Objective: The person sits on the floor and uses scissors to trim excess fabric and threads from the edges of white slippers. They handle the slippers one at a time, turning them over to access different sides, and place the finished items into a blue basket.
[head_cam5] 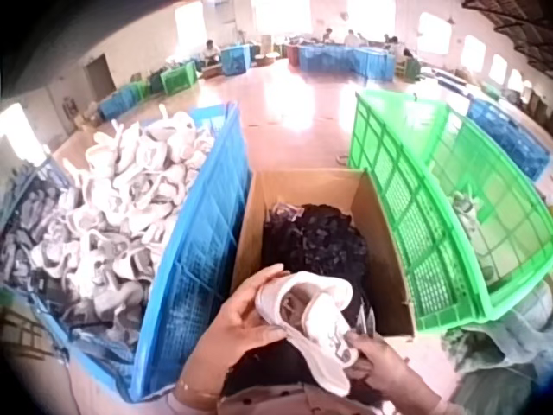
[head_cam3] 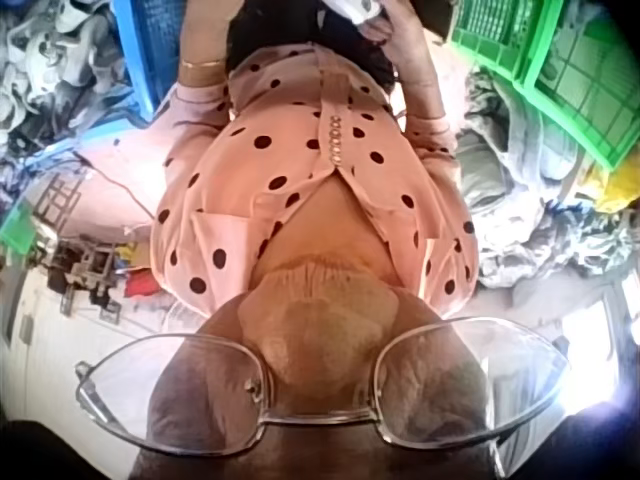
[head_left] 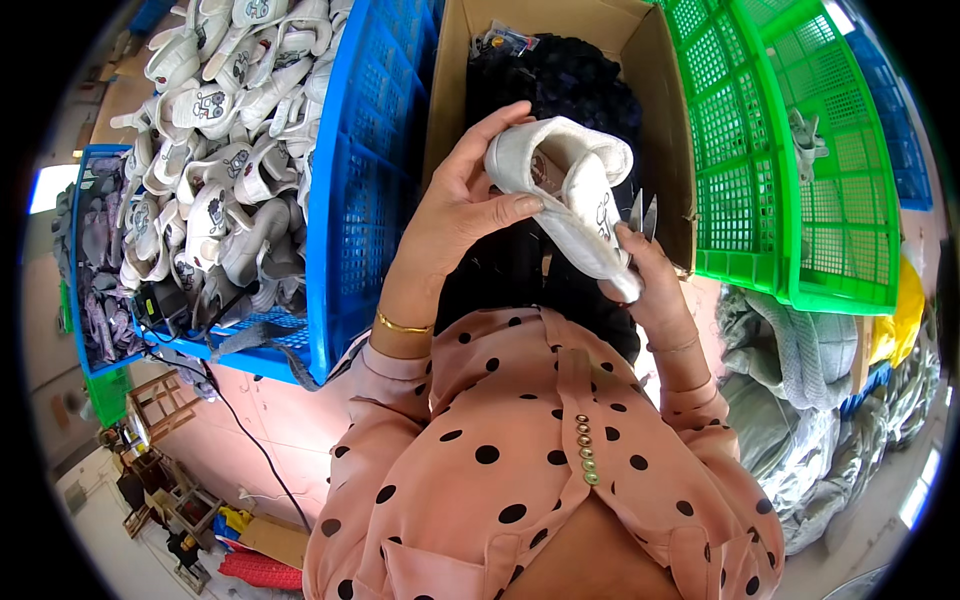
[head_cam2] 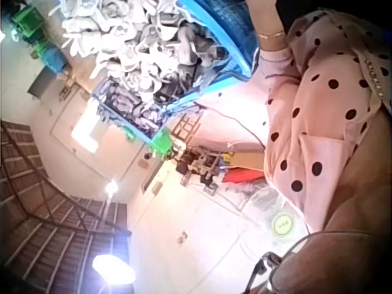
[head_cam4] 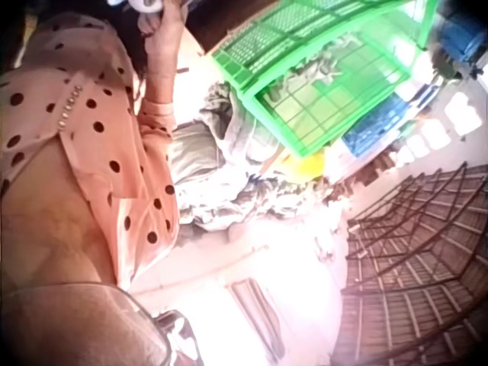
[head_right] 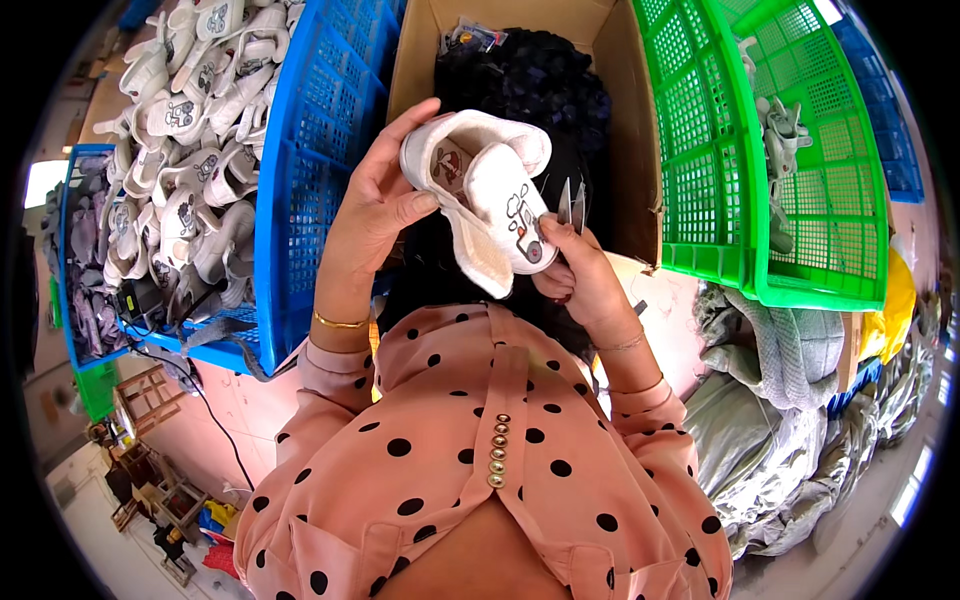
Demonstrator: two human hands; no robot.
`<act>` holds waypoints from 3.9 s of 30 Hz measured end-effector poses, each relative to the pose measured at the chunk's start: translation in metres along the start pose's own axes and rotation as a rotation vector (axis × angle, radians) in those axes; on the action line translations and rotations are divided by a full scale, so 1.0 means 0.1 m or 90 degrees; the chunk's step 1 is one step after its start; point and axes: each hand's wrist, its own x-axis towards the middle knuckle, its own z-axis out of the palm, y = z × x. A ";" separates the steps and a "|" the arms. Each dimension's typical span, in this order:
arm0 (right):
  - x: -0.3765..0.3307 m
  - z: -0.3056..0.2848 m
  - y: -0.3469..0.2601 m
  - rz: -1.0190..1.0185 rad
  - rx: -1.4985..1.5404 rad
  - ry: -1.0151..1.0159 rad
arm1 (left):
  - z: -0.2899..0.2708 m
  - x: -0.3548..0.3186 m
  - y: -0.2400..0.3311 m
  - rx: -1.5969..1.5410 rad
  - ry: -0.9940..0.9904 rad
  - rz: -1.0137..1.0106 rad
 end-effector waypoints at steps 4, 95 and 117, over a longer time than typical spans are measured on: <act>-0.01 0.05 -0.05 -0.089 -0.070 0.065 | -0.09 0.02 -0.01 -0.158 0.004 -0.056; -0.07 -0.38 0.23 -0.399 -1.047 0.143 | 0.37 -0.30 -0.84 0.591 -0.013 0.193; -0.04 -0.34 0.16 -0.342 -0.899 0.133 | 0.46 -0.40 -0.85 0.157 0.095 -0.262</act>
